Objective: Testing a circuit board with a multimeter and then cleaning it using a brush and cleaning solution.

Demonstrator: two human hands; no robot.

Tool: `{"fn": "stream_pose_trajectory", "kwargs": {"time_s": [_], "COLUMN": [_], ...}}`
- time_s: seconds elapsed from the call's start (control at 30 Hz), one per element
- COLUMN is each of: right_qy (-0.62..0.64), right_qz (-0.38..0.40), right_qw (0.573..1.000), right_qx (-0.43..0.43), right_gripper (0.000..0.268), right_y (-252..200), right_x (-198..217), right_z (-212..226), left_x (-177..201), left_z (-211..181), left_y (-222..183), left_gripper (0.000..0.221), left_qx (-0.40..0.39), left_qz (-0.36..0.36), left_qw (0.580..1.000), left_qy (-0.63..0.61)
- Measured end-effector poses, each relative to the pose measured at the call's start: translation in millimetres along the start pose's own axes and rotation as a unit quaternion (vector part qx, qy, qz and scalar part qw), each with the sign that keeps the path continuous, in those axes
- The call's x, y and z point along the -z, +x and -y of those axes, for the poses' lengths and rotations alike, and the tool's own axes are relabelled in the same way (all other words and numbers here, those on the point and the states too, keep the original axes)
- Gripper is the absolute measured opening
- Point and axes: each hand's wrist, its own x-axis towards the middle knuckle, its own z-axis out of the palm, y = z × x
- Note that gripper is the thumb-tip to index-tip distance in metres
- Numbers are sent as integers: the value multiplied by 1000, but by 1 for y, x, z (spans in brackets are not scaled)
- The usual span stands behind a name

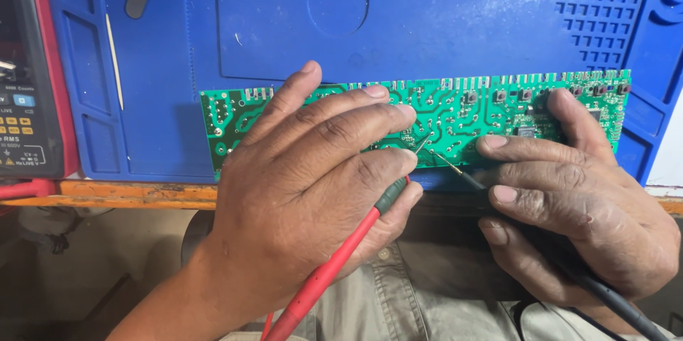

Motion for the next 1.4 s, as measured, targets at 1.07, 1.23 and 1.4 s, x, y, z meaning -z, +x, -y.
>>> {"fn": "stream_pose_trajectory", "kwargs": {"time_s": [1.07, 1.23, 1.4], "right_qy": [15, 24, 17], "right_qz": [-37, -27, -57], "right_qw": [999, 999, 997], "right_qx": [9, -22, -38], "right_gripper": [48, 54, 52], "right_y": [8, -2, -3], "right_x": [1, -4, -10], "right_z": [4, -2, 2], "left_x": [-3, -2, -3], "left_z": [4, 5, 4], "left_y": [0, -1, -1], "left_gripper": [26, 25, 24], "left_qx": [2, -1, 3], "left_qz": [11, 16, 17], "left_qw": [1000, 1000, 1000], "left_qy": [3, 9, 5]}}
